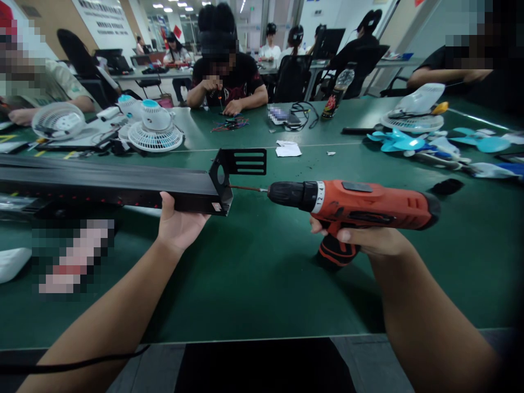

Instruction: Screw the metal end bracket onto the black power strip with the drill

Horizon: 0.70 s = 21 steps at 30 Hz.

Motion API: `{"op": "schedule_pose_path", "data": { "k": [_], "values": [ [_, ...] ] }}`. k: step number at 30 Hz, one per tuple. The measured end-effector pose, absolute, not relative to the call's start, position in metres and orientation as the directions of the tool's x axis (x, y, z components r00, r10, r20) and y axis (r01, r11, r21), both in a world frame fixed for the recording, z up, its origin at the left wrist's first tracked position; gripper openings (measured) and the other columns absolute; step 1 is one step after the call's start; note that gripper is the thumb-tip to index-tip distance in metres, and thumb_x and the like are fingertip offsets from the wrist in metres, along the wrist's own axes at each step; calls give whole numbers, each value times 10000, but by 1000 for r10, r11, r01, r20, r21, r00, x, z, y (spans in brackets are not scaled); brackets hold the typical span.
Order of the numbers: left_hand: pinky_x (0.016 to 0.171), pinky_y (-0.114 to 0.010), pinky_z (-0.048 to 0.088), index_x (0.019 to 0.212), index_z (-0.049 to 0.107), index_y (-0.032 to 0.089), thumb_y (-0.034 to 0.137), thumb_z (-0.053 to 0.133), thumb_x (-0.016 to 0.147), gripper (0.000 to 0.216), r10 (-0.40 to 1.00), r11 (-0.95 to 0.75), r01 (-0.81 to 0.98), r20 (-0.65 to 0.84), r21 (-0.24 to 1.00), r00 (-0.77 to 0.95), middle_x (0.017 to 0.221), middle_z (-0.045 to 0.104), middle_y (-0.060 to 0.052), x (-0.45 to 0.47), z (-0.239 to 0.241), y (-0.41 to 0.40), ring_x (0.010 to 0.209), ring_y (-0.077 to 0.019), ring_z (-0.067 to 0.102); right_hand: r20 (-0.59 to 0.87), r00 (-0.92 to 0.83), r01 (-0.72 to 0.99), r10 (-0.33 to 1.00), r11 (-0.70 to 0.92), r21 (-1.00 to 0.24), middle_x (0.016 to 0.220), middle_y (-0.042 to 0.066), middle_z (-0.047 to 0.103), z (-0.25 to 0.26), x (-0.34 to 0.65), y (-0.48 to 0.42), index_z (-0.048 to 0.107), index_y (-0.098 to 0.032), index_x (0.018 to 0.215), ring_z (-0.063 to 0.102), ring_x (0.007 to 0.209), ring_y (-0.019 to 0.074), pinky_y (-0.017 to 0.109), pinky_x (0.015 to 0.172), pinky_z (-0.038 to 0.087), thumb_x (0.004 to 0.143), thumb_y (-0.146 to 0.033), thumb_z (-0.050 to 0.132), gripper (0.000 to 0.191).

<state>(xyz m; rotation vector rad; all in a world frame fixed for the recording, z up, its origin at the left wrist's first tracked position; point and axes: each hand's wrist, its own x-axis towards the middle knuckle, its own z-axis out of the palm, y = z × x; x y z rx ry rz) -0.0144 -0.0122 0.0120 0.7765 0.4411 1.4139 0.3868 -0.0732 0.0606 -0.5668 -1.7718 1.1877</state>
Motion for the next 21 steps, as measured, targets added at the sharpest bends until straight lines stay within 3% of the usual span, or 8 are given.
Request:
{"op": "schedule_pose_path", "data": {
  "k": [6,21],
  "values": [
    [1120,-413,659,1535,730,326,760,818,962,725,971,-36,-704,190,709,142,1601,753,-74,-13,16,-15,1606,-357,604,477,-468,-134,744,474,-870,952,58,841,59,385,-72,872,-259,1242,785,860,222,327,778,677,968,-438,925,331],
    [1141,-461,661,1523,738,320,778,760,994,700,968,9,-736,178,677,175,1573,771,-84,-19,8,-9,1607,-370,604,474,-462,-120,750,476,-871,947,65,841,59,385,-73,871,-264,1216,784,841,227,335,744,683,971,-454,925,315]
  ]
}}
